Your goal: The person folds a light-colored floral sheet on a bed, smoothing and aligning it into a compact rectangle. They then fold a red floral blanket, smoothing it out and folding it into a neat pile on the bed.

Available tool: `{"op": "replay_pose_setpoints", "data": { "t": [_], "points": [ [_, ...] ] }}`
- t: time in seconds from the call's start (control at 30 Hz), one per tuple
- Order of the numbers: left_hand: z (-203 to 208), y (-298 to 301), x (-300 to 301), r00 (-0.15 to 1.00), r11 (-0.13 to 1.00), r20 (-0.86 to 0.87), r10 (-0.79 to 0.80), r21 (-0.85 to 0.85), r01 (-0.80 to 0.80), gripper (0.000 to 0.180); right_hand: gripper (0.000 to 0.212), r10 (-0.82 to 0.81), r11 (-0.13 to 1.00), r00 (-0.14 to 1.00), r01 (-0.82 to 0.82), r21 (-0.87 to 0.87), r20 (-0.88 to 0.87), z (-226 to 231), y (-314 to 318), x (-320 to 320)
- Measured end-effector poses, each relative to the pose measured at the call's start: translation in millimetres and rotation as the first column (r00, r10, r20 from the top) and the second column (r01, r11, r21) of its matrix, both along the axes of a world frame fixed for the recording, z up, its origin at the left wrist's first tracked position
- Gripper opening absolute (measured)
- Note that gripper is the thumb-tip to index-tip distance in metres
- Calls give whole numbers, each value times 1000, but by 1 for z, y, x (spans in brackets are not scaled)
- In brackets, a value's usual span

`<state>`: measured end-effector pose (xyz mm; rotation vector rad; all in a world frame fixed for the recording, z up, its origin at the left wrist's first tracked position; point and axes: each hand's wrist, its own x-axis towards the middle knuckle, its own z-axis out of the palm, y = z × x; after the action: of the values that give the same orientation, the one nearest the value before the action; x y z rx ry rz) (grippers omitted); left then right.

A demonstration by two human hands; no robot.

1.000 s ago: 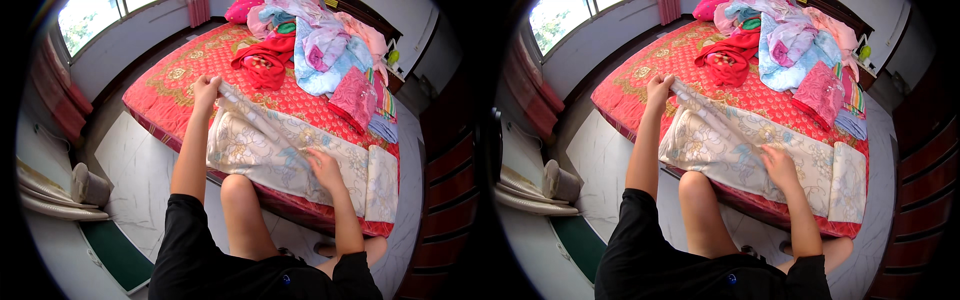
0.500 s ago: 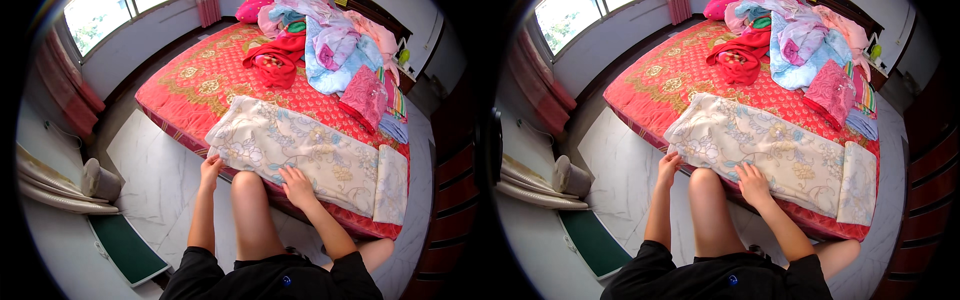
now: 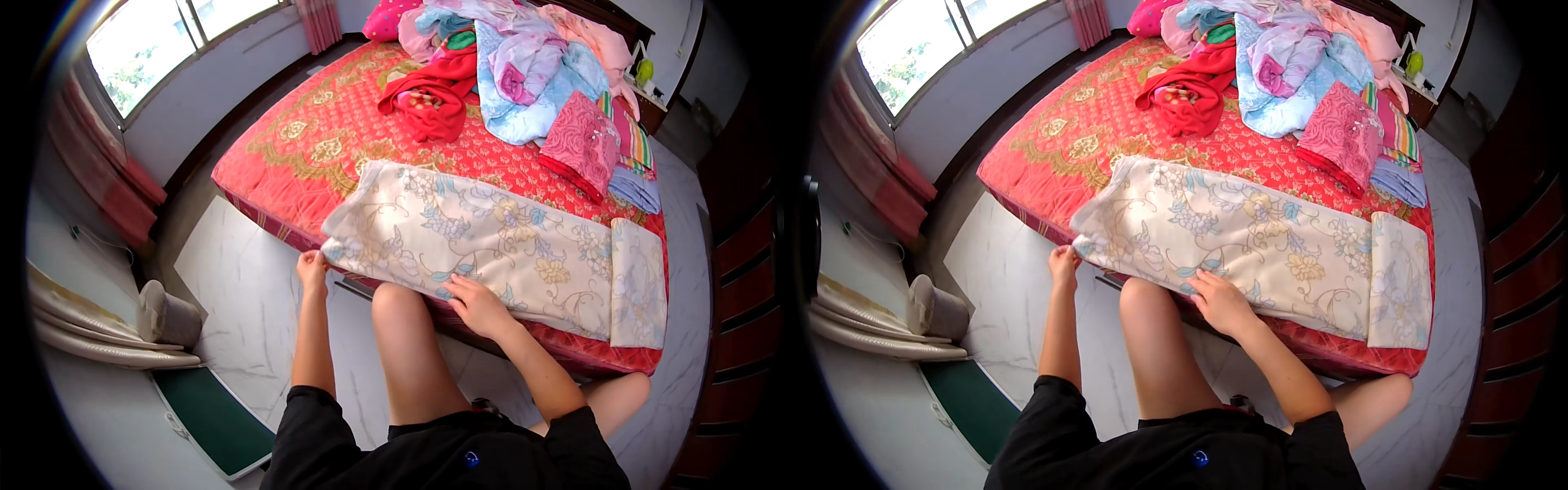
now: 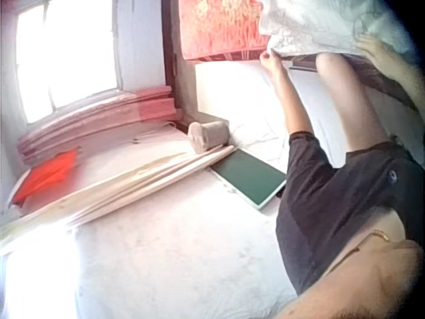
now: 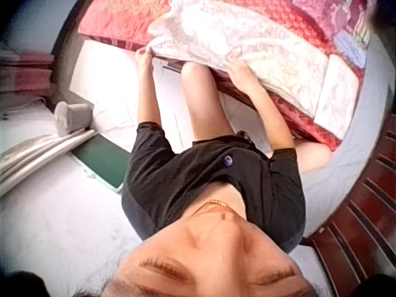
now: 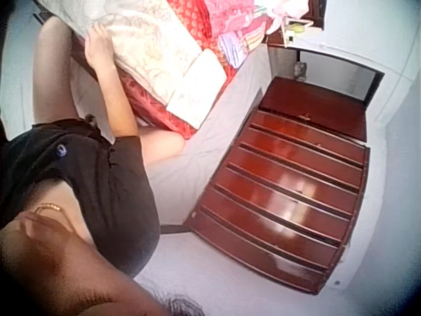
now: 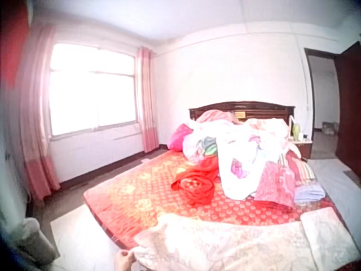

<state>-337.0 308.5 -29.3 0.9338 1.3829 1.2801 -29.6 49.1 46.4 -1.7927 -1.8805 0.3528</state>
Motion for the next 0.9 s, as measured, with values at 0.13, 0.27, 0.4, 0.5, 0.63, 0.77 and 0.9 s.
{"op": "replay_pose_setpoints", "data": {
  "t": [0.13, 0.27, 0.4, 0.5, 0.63, 0.77, 0.9],
  "points": [
    [-12, -40, 6, 905, 919, 396, 156, -393, 14, 71, 54, -67, 993, 989, 80, -93, 130, -7, -7, -9],
    [9, -57, 26, 732, 891, 681, 22, -346, 294, 50, 67, -39, 981, 960, 89, -171, 279, -24, -15, -23],
    [22, -30, 54, 880, 960, 473, 31, -259, 106, 22, 65, -16, 986, 984, 45, -161, 176, -23, -17, -24],
    [80, -31, 113, 969, 994, 243, -33, 105, 7, 13, 61, -4, 989, 999, 10, -148, 40, -26, -25, -16],
    [144, -71, 197, 950, 790, -107, -293, 532, 304, 14, 48, -140, 990, 872, 130, -52, -469, -21, -36, -3],
    [154, -145, 243, 713, 412, -638, -290, 589, 695, 25, 40, -328, 879, 570, 476, -23, -753, -9, -57, 32],
    [104, -206, 256, 477, 241, -782, -401, 412, 879, 32, 49, -588, 800, 806, 592, 96, -72, -14, -86, 63]
  ]
}}
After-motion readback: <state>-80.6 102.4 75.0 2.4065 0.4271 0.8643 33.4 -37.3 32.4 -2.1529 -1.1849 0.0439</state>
